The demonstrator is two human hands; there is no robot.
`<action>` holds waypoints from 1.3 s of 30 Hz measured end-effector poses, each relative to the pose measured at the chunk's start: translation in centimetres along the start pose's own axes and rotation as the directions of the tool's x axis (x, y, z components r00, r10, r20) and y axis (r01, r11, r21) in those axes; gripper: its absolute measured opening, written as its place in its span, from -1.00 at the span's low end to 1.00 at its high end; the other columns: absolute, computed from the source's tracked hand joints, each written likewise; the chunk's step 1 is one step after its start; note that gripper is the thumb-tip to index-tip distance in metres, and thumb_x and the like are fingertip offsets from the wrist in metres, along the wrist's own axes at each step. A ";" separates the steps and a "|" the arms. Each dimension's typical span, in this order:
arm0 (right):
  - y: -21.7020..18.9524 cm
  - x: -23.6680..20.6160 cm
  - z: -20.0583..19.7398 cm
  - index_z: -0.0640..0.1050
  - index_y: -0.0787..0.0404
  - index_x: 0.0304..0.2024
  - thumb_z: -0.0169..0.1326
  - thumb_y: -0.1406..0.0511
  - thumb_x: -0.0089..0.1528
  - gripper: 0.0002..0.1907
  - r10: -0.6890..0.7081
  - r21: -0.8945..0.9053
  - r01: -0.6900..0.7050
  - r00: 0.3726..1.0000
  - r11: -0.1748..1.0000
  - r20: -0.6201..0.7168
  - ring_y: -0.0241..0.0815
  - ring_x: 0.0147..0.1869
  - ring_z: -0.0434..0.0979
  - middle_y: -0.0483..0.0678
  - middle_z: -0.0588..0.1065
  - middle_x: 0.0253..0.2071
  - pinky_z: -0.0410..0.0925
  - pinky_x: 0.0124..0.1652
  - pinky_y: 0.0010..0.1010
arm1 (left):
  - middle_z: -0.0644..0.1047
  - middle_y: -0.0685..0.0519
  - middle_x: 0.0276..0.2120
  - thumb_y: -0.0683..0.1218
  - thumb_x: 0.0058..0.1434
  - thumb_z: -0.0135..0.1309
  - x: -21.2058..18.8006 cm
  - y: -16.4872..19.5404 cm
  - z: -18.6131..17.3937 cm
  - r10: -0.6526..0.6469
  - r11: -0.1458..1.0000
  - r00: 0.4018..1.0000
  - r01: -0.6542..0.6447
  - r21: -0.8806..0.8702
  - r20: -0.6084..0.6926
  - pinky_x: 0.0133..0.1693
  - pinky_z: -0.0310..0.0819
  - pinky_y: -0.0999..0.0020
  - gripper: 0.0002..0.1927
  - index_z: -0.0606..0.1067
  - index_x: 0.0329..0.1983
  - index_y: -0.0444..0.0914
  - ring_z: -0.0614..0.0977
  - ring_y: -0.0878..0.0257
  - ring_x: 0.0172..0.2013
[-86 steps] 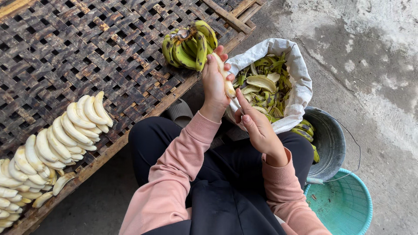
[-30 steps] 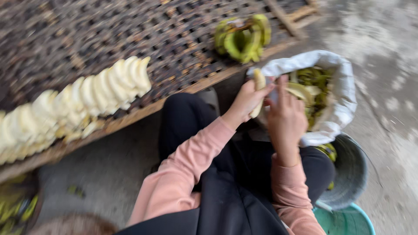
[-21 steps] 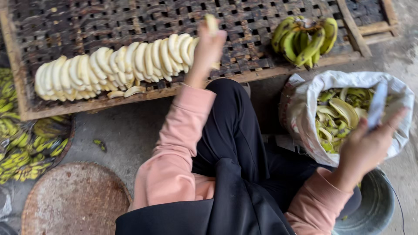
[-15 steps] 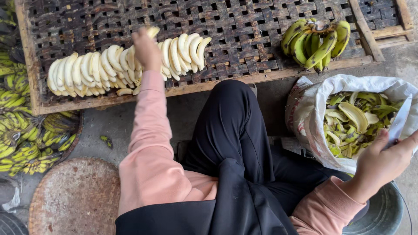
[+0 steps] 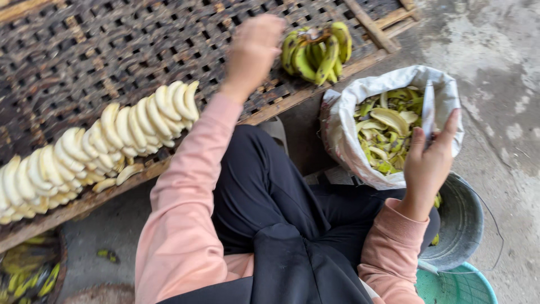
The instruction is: The person sits on the ground and peels green bananas with a knife, cutting the peel and pulling it off by hand. Peeled bananas are placed onto a slatted bamboo tray and the peels are dropped into a white sack beside them.
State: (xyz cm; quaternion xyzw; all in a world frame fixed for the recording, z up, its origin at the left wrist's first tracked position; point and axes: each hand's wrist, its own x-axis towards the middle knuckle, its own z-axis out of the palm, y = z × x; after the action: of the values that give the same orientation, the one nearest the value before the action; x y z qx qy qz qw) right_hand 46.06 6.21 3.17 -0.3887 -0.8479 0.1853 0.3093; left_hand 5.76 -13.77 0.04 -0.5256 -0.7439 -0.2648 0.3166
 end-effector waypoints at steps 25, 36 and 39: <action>2.0 0.1 0.7 0.28 0.31 0.46 0.09 0.24 0.45 -0.42 0.070 0.151 -0.062 0.996 0.987 -0.051 0.00 -0.17 0.55 0.14 0.52 -0.17 0.41 -0.12 -0.24 | 0.45 -0.02 -0.40 0.08 0.36 0.08 10.5 4.3 16.9 -0.791 -0.475 0.387 0.101 -0.874 0.474 -0.41 0.57 0.38 -0.60 0.38 -0.04 -0.36 0.53 0.25 -0.47; 1.0 0.2 1.6 0.26 0.26 0.50 -0.01 0.35 0.48 -0.46 0.009 0.446 0.007 0.999 0.895 -0.034 -0.35 -0.19 0.36 -0.11 0.42 -0.19 0.32 -0.15 -0.53 | 0.63 -0.08 -0.06 0.11 0.22 0.19 8.1 13.8 8.4 -0.178 0.058 0.680 0.729 -0.682 0.711 0.02 0.59 0.36 -0.44 0.39 0.20 -0.22 0.63 0.16 -0.06; -0.9 -0.4 1.5 0.19 0.24 0.54 -0.07 0.37 0.49 -0.43 -0.056 0.534 0.050 0.998 0.844 -0.006 -0.37 -0.13 0.37 -0.13 0.41 -0.17 0.31 -0.08 -0.57 | 0.61 0.03 -0.07 0.10 0.28 0.06 5.4 18.0 7.0 0.044 -0.258 0.582 0.792 -0.554 0.812 -0.11 0.58 0.35 -0.49 0.34 0.21 -0.22 0.65 0.22 -0.11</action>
State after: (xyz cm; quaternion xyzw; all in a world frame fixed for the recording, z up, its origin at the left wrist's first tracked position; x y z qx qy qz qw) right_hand 44.78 5.22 2.44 -0.2631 -0.7749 0.4067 0.4060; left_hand 20.13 0.17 0.62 -0.3231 -0.4858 -0.6272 -0.5160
